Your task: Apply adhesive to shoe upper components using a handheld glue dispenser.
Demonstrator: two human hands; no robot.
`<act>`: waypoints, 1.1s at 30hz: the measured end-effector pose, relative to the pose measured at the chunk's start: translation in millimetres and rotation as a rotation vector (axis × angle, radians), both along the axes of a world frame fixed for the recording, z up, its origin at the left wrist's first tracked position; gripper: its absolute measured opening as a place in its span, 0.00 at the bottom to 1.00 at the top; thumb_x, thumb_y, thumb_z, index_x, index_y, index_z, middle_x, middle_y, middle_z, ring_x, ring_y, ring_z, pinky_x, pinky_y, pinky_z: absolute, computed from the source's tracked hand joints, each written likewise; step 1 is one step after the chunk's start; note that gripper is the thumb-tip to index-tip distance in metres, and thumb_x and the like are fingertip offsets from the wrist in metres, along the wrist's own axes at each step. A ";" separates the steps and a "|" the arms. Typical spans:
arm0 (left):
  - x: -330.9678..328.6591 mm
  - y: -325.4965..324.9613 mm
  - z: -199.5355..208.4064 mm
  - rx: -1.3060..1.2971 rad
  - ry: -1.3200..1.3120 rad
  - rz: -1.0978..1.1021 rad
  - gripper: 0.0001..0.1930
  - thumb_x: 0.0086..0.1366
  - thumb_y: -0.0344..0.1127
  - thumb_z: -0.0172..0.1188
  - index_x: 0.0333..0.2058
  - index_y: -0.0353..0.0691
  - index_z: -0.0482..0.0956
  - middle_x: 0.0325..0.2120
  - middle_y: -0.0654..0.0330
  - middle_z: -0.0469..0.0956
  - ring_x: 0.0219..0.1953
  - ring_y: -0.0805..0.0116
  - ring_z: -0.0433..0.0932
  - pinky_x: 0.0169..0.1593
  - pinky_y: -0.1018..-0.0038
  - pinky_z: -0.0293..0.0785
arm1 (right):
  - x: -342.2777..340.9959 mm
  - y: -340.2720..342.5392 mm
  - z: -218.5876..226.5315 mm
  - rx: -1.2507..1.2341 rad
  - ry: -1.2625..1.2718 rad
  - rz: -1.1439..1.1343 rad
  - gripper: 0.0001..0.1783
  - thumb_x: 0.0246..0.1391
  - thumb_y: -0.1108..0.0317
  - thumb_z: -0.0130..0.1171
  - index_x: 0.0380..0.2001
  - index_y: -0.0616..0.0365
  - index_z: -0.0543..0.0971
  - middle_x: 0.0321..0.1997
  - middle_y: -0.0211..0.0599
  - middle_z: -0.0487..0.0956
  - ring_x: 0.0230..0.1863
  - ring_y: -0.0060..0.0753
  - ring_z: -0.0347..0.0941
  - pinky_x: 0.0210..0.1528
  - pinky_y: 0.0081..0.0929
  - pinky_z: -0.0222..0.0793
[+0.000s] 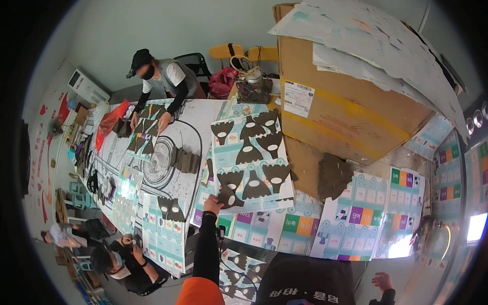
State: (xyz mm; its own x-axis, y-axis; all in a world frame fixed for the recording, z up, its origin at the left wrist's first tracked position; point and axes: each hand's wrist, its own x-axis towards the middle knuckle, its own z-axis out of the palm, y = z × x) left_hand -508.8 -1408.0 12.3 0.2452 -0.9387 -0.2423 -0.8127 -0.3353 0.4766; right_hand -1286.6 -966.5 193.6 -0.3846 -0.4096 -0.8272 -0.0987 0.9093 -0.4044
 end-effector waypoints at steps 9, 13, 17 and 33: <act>0.6 -17.1 104.8 -0.081 0.846 0.115 0.16 0.63 0.26 0.59 0.49 0.37 0.70 0.28 0.63 0.75 0.29 0.75 0.76 0.26 0.76 0.78 | 31.5 49.2 20.4 0.045 0.035 -0.124 0.15 0.55 0.75 0.54 0.47 0.67 0.74 0.34 0.47 0.83 0.33 0.38 0.83 0.32 0.32 0.80; 8.0 -93.5 110.0 -0.227 0.435 -0.095 0.15 0.63 0.27 0.59 0.49 0.40 0.78 0.20 0.63 0.74 0.17 0.75 0.71 0.21 0.75 0.68 | 35.0 56.1 23.7 0.101 -0.041 -0.207 0.16 0.54 0.76 0.53 0.47 0.68 0.74 0.34 0.48 0.83 0.32 0.38 0.83 0.32 0.32 0.79; -1.3 -178.5 84.7 -0.242 0.166 -0.242 0.16 0.63 0.27 0.54 0.49 0.44 0.78 0.41 0.48 0.81 0.45 0.49 0.80 0.47 0.60 0.76 | 39.0 62.9 28.3 0.091 0.005 -0.216 0.16 0.54 0.76 0.52 0.47 0.68 0.74 0.34 0.47 0.83 0.33 0.38 0.83 0.32 0.32 0.79; -43.3 -5.6 -14.3 0.063 -0.356 0.370 0.29 0.53 0.51 0.66 0.43 0.30 0.73 0.43 0.38 0.73 0.48 0.40 0.74 0.52 0.51 0.71 | 53.8 92.2 20.4 0.157 -0.012 -0.259 0.16 0.58 0.74 0.52 0.50 0.65 0.73 0.35 0.48 0.83 0.33 0.42 0.83 0.36 0.38 0.79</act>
State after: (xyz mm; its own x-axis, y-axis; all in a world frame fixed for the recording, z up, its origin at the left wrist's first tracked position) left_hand -552.2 -1413.6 -2.0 0.6354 -0.7600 -0.1365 -0.7426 -0.6499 0.1617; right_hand -1232.8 -874.3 214.0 -0.4491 -0.1659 -0.8779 0.1490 0.9550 -0.2566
